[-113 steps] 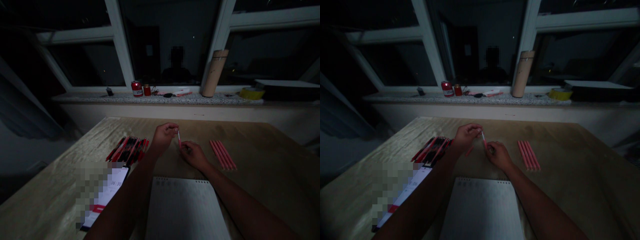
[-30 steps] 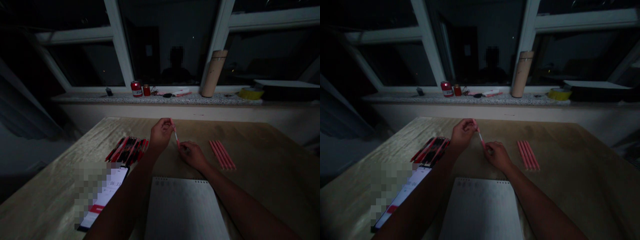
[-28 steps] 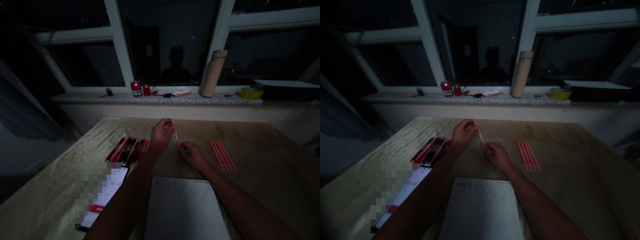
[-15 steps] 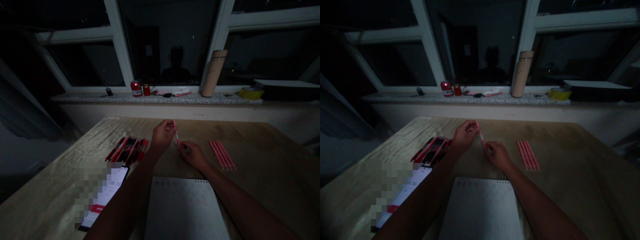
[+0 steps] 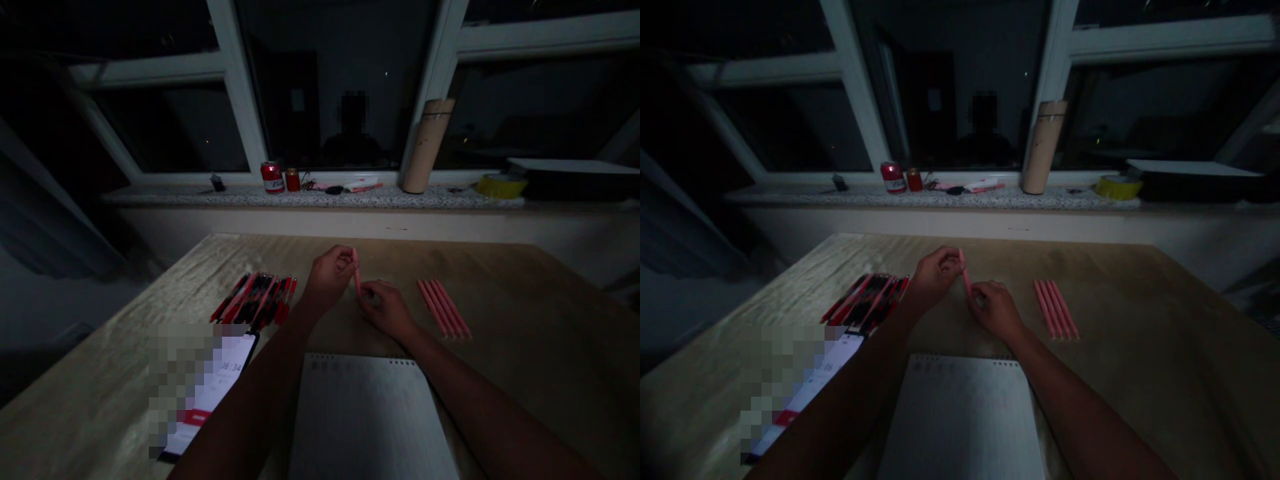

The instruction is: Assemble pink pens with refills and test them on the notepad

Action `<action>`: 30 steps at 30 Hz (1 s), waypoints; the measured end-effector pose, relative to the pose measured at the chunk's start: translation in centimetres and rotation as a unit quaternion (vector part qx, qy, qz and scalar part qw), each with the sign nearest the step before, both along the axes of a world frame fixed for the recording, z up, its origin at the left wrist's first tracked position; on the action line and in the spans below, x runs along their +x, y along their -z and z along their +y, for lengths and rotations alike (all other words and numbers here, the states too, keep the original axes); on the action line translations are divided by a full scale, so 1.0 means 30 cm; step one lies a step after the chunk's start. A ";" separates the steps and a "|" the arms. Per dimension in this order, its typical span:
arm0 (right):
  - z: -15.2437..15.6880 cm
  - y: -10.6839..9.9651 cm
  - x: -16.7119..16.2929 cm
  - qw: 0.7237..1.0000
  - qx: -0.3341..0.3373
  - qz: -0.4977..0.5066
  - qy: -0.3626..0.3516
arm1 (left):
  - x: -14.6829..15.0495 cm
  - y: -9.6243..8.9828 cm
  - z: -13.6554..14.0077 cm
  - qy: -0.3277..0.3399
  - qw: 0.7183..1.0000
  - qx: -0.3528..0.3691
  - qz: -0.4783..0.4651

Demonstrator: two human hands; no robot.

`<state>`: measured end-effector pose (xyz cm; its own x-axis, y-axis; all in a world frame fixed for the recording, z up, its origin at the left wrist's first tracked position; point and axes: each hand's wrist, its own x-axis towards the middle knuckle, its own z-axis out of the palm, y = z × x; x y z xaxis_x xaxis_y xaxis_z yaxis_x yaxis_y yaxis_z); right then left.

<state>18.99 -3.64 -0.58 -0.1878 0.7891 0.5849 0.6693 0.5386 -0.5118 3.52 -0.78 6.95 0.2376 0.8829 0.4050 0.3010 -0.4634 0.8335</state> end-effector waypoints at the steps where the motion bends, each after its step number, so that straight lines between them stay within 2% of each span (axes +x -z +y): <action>1: 0.000 0.002 0.000 1.000 0.002 0.001 0.000 | 0.000 0.000 0.000 0.000 1.000 -0.001 0.000; 12: -0.004 -0.005 0.003 1.000 0.007 0.001 -0.012 | -0.001 0.004 0.006 0.001 1.000 0.003 0.013; 20: -0.004 -0.002 0.004 1.000 0.009 0.004 -0.008 | -0.003 0.011 0.007 0.029 0.999 0.020 0.025; 30: -0.006 -0.008 0.001 1.000 0.015 0.009 -0.013 | -0.007 0.041 0.028 -0.028 0.999 -0.018 0.018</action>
<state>19.02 -3.83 -0.35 -0.1974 0.7662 0.6115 0.6451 0.5712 -0.5075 3.31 0.07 5.72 0.2020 0.9090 0.3647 0.3551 -0.4150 0.8377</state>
